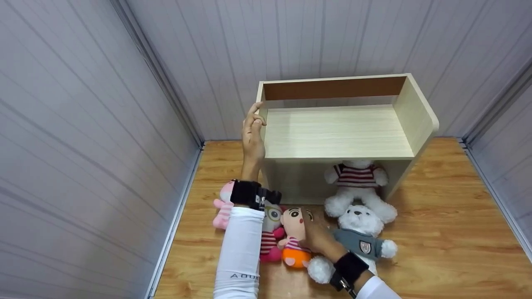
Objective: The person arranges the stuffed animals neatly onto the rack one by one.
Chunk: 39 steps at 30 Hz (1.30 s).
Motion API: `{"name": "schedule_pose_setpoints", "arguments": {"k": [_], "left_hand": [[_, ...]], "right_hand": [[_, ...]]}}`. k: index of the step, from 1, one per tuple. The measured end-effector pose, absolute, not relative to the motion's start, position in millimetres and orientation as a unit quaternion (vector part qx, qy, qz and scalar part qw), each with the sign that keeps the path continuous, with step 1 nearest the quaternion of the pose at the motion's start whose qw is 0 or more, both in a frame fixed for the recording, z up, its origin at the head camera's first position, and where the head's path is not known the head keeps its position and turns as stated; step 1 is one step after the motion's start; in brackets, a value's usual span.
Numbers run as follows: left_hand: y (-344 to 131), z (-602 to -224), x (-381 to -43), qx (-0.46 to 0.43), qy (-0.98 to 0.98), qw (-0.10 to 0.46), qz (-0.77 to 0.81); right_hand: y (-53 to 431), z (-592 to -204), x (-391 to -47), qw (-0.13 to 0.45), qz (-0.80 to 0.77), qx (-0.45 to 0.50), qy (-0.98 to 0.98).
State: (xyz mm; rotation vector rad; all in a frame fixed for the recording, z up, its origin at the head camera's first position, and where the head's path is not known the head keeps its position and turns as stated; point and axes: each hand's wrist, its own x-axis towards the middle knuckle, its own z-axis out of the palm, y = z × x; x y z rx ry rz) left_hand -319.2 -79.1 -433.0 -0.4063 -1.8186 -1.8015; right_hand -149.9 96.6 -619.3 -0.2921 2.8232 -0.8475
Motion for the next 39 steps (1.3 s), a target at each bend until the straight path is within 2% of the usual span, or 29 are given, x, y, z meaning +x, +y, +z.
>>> {"name": "schedule_pose_setpoints", "arguments": {"k": [3, 10, 28, 39], "left_hand": [[-79.7, -432.4, -319.1, -0.149, -0.675, 0.272, -0.670], [-79.6, -431.9, -319.1, -0.145, -0.682, 0.265, -0.666], [-76.6, -431.3, -319.8, -0.145, -0.674, 0.265, -0.674], [-71.9, -430.7, -319.3, -0.150, -0.670, 0.258, -0.680]], "right_hand": [[94.8, -620.3, -150.4, 0.097, -0.279, -0.087, 0.951], [92.3, -624.6, -150.6, 0.075, -0.277, -0.066, 0.956], [98.1, -632.8, -155.9, 0.098, -0.272, -0.077, 0.954], [99.6, -637.1, -155.3, 0.073, -0.309, -0.046, 0.947]]}}
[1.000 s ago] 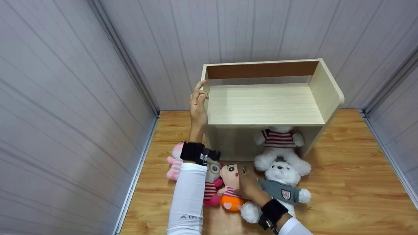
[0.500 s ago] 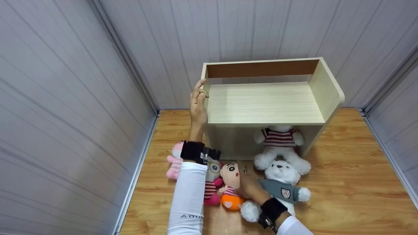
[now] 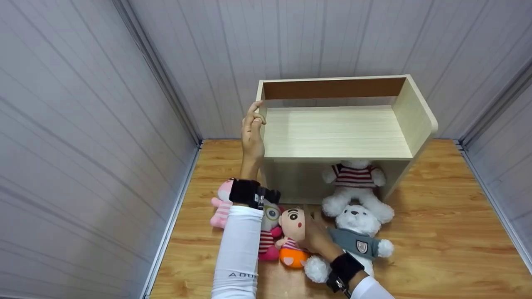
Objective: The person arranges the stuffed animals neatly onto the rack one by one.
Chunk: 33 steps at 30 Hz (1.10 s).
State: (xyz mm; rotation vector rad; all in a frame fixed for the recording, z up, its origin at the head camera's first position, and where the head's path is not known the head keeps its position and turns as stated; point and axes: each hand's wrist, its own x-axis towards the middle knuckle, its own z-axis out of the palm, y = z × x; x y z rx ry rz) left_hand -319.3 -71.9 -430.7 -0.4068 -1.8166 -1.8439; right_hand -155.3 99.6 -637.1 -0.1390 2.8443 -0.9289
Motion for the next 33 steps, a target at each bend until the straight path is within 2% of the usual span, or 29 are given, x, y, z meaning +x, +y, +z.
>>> {"name": "schedule_pose_setpoints", "arguments": {"k": [11, 15, 33], "left_hand": [[-73.3, -431.8, -322.2, -0.151, -0.668, 0.264, -0.679], [-76.8, -433.6, -320.7, -0.151, -0.668, 0.264, -0.679], [-80.3, -433.4, -321.4, -0.149, -0.666, 0.264, -0.681]], "right_hand": [[94.9, -639.4, -149.7, 0.058, -0.326, -0.029, 0.943], [91.3, -640.2, -145.5, 0.036, -0.341, -0.032, 0.939], [97.3, -636.6, -136.6, -0.061, -0.330, -0.136, 0.932]]}}
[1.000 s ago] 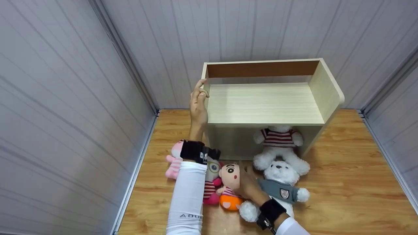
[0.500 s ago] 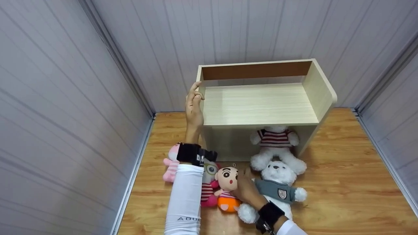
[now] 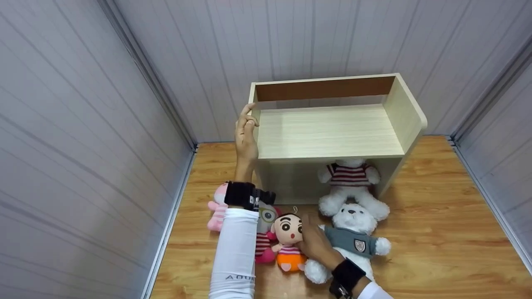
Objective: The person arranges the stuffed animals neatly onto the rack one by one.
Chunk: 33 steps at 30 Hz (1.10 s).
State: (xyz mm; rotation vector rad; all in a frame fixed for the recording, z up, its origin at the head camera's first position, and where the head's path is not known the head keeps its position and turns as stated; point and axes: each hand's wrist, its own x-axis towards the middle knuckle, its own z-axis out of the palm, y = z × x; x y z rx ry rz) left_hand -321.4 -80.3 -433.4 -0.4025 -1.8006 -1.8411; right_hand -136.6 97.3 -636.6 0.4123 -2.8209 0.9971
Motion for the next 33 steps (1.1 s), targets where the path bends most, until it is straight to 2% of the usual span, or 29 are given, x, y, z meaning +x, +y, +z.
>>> {"name": "schedule_pose_setpoints", "arguments": {"k": [10, 22, 33], "left_hand": [[-81.8, -434.1, -326.0, -0.151, -0.667, 0.268, -0.679], [-82.0, -435.1, -327.6, -0.157, -0.669, 0.267, -0.675], [-84.3, -435.0, -327.8, -0.166, -0.669, 0.272, -0.671]], "right_hand": [[105.2, -629.2, -133.6, 0.037, 0.340, 0.148, -0.928], [106.6, -622.1, -133.0, 0.086, 0.337, 0.166, -0.923], [102.6, -614.3, -136.3, 0.052, 0.363, 0.119, -0.923]]}}
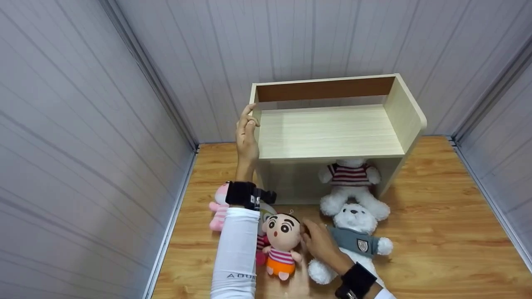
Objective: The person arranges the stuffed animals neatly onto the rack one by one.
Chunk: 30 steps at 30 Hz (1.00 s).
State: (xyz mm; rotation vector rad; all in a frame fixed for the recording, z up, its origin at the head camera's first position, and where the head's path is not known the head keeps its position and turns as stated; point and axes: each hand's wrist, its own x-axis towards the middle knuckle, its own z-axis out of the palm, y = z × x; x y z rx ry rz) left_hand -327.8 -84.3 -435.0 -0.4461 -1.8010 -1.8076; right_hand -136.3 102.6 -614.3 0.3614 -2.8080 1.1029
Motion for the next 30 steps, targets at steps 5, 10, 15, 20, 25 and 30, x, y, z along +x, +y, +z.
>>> {"name": "schedule_pose_setpoints", "arguments": {"k": [5, 10, 15, 20, 25, 30], "left_hand": [[-85.6, -435.4, -326.6, -0.157, -0.670, 0.268, -0.674], [-85.3, -433.6, -327.9, -0.150, -0.673, 0.267, -0.674], [-83.3, -432.6, -328.4, -0.146, -0.670, 0.263, -0.679], [-80.8, -432.4, -327.1, -0.145, -0.668, 0.264, -0.681], [-78.8, -433.1, -326.6, -0.156, -0.666, 0.266, -0.679], [-78.6, -433.6, -327.2, -0.160, -0.666, 0.271, -0.676]], "right_hand": [[102.7, -608.5, -136.0, 0.068, 0.390, 0.106, -0.912], [108.0, -599.9, -137.6, 0.119, 0.401, 0.104, -0.902], [116.7, -589.8, -139.7, 0.148, 0.437, 0.100, -0.881], [128.4, -579.6, -140.7, 0.158, 0.482, 0.117, -0.854], [143.5, -567.2, -142.3, 0.178, 0.500, 0.148, -0.834], [162.4, -548.6, -146.9, 0.233, 0.484, 0.180, -0.824]]}}
